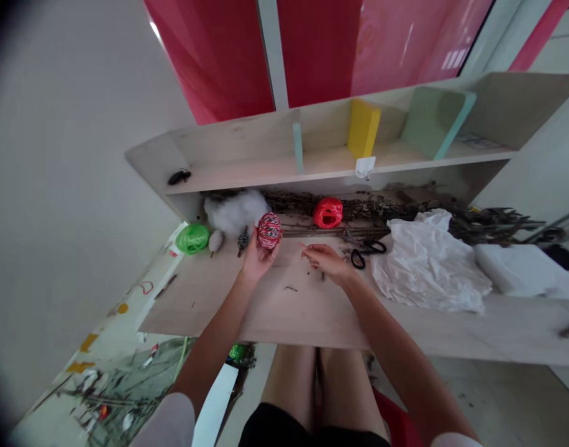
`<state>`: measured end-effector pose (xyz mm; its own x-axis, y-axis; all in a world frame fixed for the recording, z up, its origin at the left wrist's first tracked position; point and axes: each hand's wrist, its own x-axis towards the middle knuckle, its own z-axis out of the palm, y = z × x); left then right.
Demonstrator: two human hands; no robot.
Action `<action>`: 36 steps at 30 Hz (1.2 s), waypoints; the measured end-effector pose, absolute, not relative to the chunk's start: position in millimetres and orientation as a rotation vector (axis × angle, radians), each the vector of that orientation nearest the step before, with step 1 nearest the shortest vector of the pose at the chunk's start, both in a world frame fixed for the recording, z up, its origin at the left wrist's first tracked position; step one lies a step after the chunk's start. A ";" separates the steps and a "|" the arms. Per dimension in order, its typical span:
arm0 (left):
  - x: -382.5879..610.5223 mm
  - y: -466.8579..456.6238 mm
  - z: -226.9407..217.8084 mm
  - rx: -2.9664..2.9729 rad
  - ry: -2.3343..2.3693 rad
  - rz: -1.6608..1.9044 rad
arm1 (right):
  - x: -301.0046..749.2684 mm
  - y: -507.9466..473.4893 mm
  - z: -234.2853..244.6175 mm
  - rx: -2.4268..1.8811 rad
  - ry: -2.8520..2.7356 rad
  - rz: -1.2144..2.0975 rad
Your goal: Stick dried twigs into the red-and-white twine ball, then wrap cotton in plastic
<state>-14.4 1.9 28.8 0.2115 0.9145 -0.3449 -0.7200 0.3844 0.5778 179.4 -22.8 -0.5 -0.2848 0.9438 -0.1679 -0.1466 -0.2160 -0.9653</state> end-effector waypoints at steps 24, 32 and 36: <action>1.6 -11.8 9.2 1.641 1.009 0.896 | 197.6 -20.4 16.2 -1.043 -0.886 1.362; 1.3 -11.0 -2.1 2.527 1.184 0.937 | 189.8 -26.5 21.9 -1.001 -1.047 1.247; 2.3 -12.7 -2.5 2.545 1.270 0.922 | 185.9 -30.6 25.5 -1.021 -1.188 1.234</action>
<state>2.3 -12.7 -2.5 0.4524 0.7654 0.4576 0.6725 -0.6298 0.3887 185.9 -30.6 25.5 -0.0408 0.9945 0.0960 -0.1342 0.0897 -0.9869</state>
